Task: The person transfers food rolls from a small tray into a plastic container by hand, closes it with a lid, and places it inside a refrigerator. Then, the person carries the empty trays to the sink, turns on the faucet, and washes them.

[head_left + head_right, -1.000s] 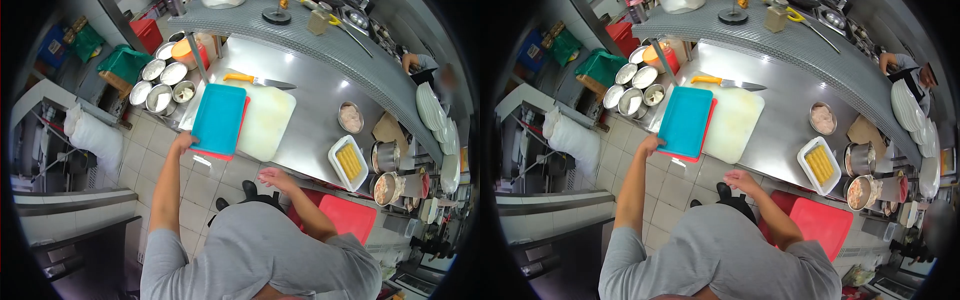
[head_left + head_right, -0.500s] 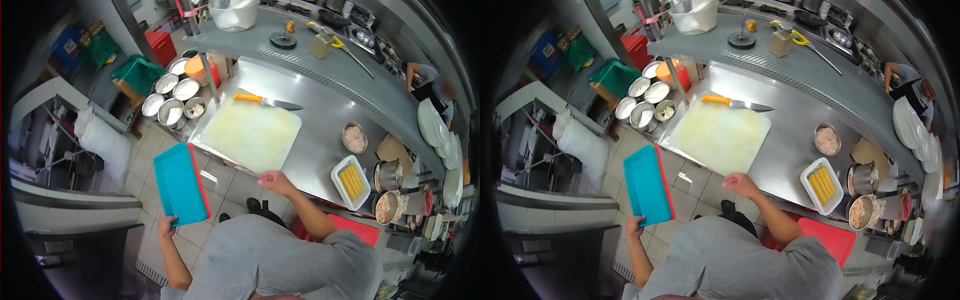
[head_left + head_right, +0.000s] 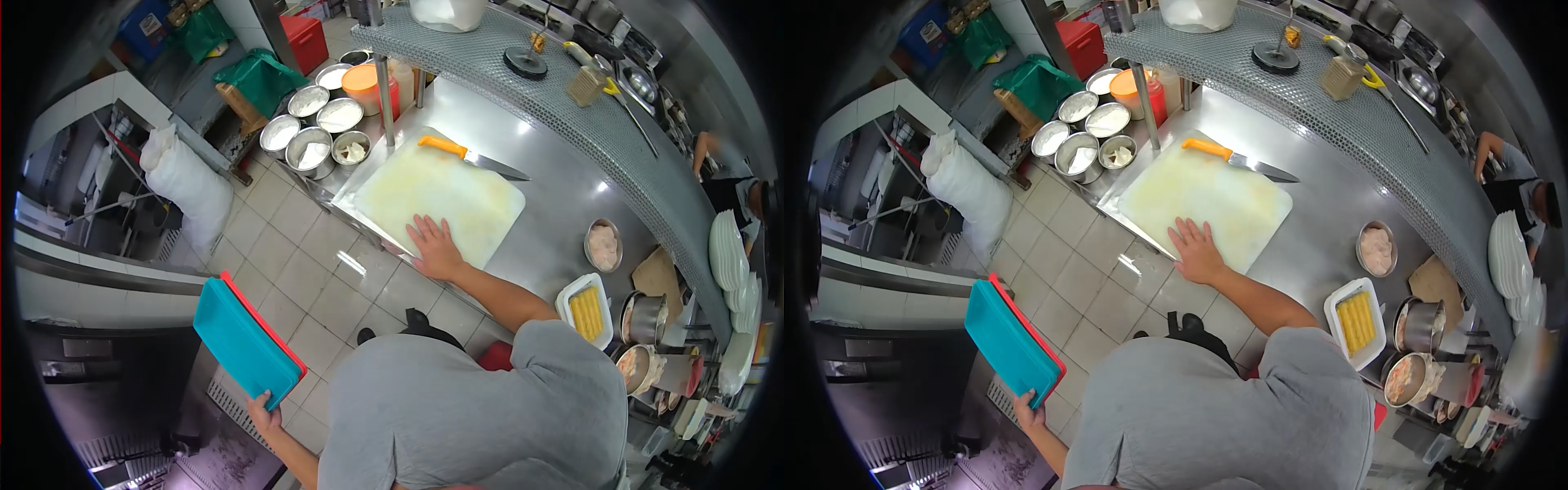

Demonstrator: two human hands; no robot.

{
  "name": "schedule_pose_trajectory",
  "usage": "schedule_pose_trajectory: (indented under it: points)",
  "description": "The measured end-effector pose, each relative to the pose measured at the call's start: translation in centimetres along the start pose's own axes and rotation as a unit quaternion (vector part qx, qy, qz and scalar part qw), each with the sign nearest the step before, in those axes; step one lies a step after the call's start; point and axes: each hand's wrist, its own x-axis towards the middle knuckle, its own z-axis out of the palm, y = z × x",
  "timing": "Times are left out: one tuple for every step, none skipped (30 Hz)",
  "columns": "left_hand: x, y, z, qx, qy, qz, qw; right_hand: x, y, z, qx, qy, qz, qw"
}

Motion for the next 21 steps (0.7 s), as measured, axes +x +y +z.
schedule_pose_trajectory:
  points:
    - [-0.3,-0.4,-0.3,-0.002,0.004,0.005,1.000,0.0,0.7,0.0,0.002,-0.004,-0.006,1.000]
    - [-0.6,-0.4,-1.0,0.001,0.007,0.007,1.000,-0.3,1.0,0.1,0.008,-0.009,-0.008,1.000]
    - [-0.8,-0.2,-1.0,0.004,0.008,0.010,1.000,-0.6,1.3,-0.1,0.012,-0.012,-0.009,1.000]
    - [-0.7,-0.2,-0.7,0.001,0.001,0.012,1.000,-0.6,1.7,-0.3,0.014,-0.012,-0.007,1.000]
    - [-0.9,0.0,-0.7,-0.002,-0.001,0.015,1.000,-0.7,1.9,-0.3,0.018,-0.012,-0.010,1.000]
    - [-1.0,0.3,-0.4,-0.005,-0.003,0.018,1.000,-0.6,1.9,-0.3,0.022,-0.013,-0.012,1.000]
    - [-1.1,0.5,0.0,-0.009,0.000,0.019,1.000,-0.5,2.1,-0.5,0.023,-0.019,-0.017,0.999]
    - [-0.9,0.6,0.6,-0.014,0.003,0.020,1.000,-0.5,2.5,-0.8,0.023,-0.025,-0.022,0.999]
    - [-1.0,0.9,0.7,-0.016,0.006,0.019,1.000,-0.8,2.6,-0.9,0.025,-0.032,-0.024,0.999]
    - [-0.9,1.0,0.4,-0.015,0.005,0.020,1.000,-1.1,2.9,-0.7,0.017,-0.023,-0.027,0.999]
    - [-0.5,1.0,-0.1,-0.016,0.005,0.024,1.000,-1.0,3.4,-0.4,0.008,-0.013,-0.033,0.999]
    - [-0.5,1.2,0.0,-0.019,0.005,0.028,0.999,-0.8,3.6,-0.7,-0.001,-0.003,-0.040,0.999]
    - [-0.7,1.4,0.0,-0.015,0.006,0.032,0.999,-0.6,3.8,-1.2,0.010,-0.013,-0.037,0.999]
    - [-0.9,1.8,-0.1,-0.011,0.008,0.036,0.999,-0.2,4.3,-1.8,0.020,-0.025,-0.035,0.999]
    - [-1.1,1.9,0.2,-0.009,0.011,0.042,0.999,0.6,4.8,-2.6,0.029,-0.036,-0.034,0.998]
    - [-1.2,2.0,0.0,-0.006,0.010,0.042,0.999,2.1,6.3,-2.6,0.082,-0.017,0.012,0.996]
    - [-1.3,2.2,-0.4,-0.002,0.008,0.041,0.999,4.3,8.0,-2.8,0.136,0.000,0.059,0.989]
    - [-1.5,2.3,-0.7,0.002,0.007,0.040,0.999,6.7,9.6,-3.8,0.069,0.095,0.062,0.991]
    - [-1.6,2.3,-0.7,0.003,0.011,0.040,0.999,9.3,11.1,-5.8,0.050,0.139,0.062,0.987]
    - [-1.8,2.5,-0.6,0.005,0.015,0.040,0.999,11.9,13.6,-6.1,-0.024,0.179,0.068,0.981]
    - [-2.0,2.7,-0.5,0.008,0.017,0.041,0.999,14.1,16.5,-5.1,-0.092,0.207,0.082,0.971]
